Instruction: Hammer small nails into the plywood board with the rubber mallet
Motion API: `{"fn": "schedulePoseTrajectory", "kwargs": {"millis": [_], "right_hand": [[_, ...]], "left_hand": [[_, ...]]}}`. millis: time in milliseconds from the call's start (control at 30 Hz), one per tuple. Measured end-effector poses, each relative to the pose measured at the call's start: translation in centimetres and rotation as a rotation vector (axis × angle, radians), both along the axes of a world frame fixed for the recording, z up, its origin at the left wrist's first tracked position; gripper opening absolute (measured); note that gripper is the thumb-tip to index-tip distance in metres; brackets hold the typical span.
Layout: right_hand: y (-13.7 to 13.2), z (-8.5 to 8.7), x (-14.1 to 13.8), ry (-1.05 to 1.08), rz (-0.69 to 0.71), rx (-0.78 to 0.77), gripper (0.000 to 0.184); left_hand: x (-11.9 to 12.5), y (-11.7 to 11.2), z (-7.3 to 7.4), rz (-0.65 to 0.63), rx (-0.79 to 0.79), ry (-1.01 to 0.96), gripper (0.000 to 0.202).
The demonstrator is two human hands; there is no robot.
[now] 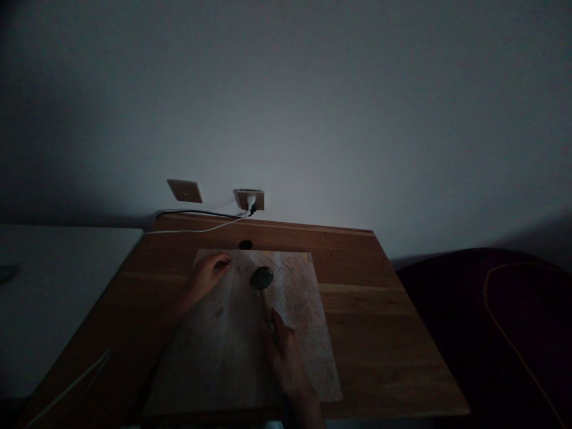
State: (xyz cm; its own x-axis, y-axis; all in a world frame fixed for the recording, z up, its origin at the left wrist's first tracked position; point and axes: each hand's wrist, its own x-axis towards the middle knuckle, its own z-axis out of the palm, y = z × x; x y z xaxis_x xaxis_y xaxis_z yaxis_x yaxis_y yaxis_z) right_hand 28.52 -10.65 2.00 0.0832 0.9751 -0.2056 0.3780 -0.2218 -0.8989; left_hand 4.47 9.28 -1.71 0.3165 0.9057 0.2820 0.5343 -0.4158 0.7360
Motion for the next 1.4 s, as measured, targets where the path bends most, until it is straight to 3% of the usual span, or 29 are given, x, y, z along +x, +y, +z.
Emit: {"fn": "schedulePoseTrajectory", "kwargs": {"millis": [467,733,967,1100,1400], "right_hand": [[-0.1,-0.6,0.0,0.000,-0.048,0.006,0.071],[0.0,0.0,0.0,0.023,-0.018,0.013,0.066],[0.0,-0.2,-0.1,0.008,-0.024,-0.012,0.068],[0.0,-0.3,-0.1,0.017,-0.025,-0.003,0.067],[0.5,0.5,-0.3,0.044,0.033,-0.014,0.066]], "left_hand": [[0.0,-0.7,-0.3,-0.011,0.037,0.010,0.010],[0.1,-1.0,-0.2,0.000,0.093,0.134,0.011],[0.0,-0.9,-0.7,0.049,0.062,0.012,0.015],[-0.1,-0.7,-0.6,0.035,0.068,0.024,0.004],[-0.2,-1.1,-0.4,0.026,0.081,0.027,0.007]]}}
